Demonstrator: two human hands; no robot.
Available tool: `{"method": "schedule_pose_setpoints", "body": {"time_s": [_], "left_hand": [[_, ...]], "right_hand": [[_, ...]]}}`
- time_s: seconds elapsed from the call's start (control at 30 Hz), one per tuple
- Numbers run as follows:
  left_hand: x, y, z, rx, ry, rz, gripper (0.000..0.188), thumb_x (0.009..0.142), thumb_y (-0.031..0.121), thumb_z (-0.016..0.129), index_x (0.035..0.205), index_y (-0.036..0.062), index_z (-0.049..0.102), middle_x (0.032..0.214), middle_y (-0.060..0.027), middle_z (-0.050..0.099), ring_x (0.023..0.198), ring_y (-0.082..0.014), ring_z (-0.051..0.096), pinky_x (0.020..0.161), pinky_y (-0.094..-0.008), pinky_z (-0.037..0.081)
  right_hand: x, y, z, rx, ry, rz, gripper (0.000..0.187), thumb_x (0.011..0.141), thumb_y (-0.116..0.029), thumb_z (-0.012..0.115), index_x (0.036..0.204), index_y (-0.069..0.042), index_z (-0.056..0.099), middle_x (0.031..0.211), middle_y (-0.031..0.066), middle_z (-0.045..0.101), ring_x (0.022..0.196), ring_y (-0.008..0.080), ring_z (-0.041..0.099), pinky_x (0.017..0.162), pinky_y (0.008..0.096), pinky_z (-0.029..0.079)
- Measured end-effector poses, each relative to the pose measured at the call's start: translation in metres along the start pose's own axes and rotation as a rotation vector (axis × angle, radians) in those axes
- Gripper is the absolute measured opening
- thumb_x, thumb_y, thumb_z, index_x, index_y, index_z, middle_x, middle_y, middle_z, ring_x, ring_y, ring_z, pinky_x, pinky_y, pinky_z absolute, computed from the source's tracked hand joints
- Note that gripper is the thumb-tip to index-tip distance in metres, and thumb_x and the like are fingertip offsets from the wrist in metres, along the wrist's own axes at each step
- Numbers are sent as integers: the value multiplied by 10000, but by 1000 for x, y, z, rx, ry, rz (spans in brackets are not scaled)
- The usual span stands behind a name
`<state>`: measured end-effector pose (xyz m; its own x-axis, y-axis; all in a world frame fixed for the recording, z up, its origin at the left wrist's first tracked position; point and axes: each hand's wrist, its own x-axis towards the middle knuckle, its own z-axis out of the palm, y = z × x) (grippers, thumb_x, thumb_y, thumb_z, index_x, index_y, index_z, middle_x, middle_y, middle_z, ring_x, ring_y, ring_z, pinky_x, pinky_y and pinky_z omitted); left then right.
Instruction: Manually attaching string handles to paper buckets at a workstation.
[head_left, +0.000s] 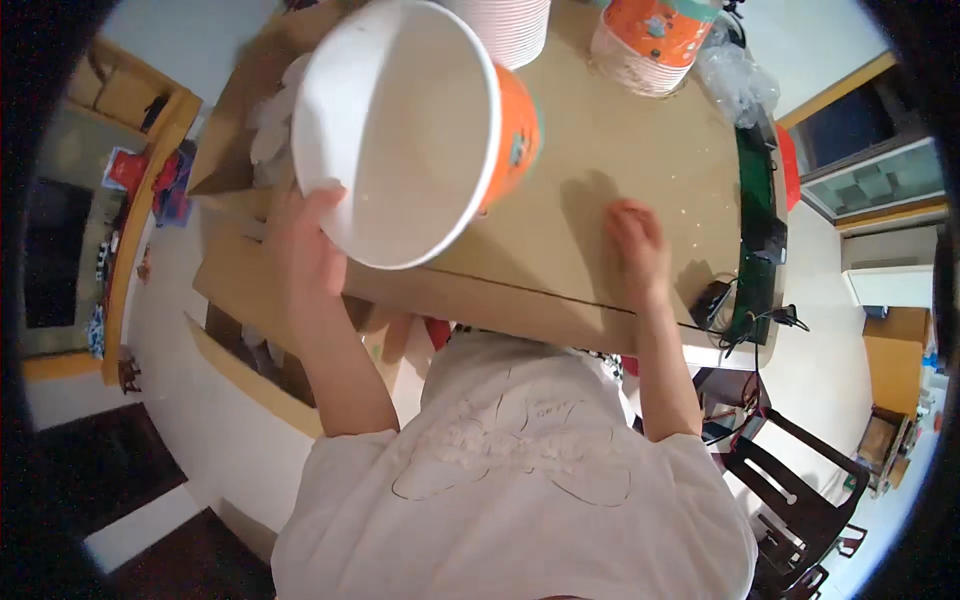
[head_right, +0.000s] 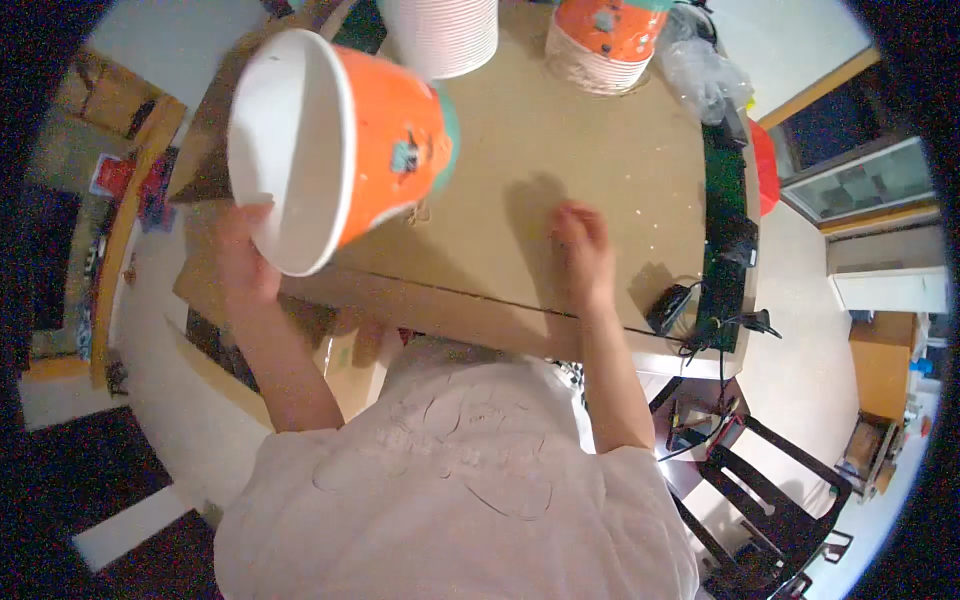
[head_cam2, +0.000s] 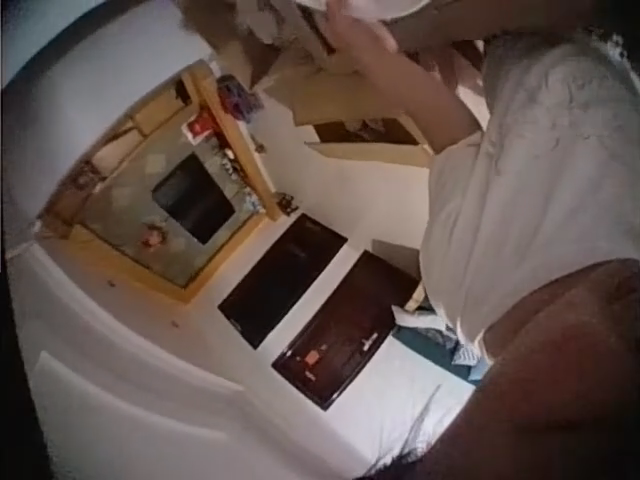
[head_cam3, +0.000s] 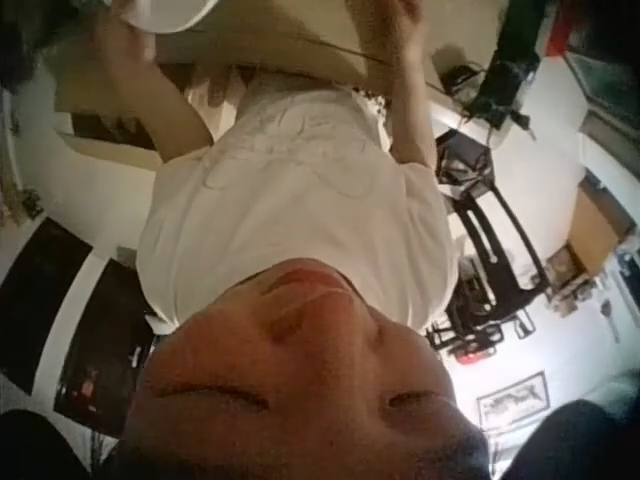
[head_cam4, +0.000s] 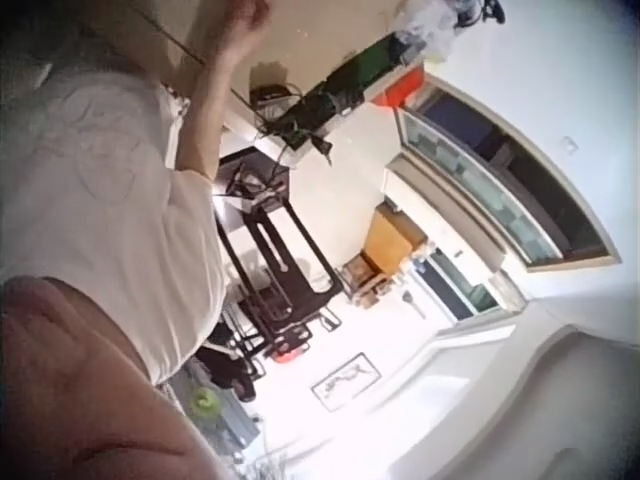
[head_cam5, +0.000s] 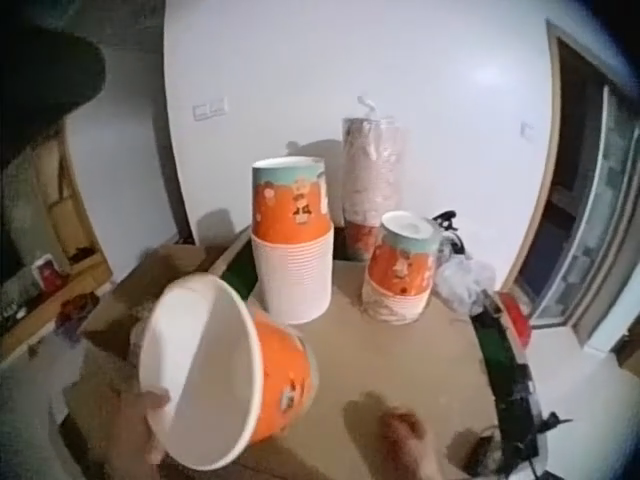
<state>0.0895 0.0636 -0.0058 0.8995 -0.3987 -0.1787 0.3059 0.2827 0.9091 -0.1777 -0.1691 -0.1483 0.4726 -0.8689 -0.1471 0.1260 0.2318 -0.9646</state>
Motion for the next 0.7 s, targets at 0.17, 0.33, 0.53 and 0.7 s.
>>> {"method": "schedule_pose_setpoints", "body": {"time_s": [0.17,0.33,0.53,0.7], "left_hand": [[-6,-27,48,254,-329,-82,167,840,161,525,903,13,571,778,-58,588,599,-100,556,465,-233,428],[-9,-70,96,474,-544,-216,321,908,229,481,1173,50,509,708,-7,565,484,-49,502,357,-177,360],[-2,-73,88,530,-517,-111,435,935,326,538,1241,23,483,945,-55,594,553,-44,516,435,-185,404],[35,-79,30,671,-312,315,182,855,127,657,1008,35,626,859,-8,613,624,-59,532,515,-211,421]], "right_hand": [[-13,-32,-7,-163,61,-91,141,898,-74,543,1032,-71,587,967,13,598,902,106,539,783,243,445],[-7,-26,-16,-4,54,-48,274,883,-74,541,1155,-68,518,1048,33,574,983,134,534,863,274,433],[-26,-95,0,-184,405,-485,221,941,-86,461,1135,-1,523,1171,117,557,1062,189,530,905,314,432],[-58,-106,11,-470,268,-860,195,864,35,491,1056,43,519,1108,188,554,1042,285,537,913,381,415]]}}
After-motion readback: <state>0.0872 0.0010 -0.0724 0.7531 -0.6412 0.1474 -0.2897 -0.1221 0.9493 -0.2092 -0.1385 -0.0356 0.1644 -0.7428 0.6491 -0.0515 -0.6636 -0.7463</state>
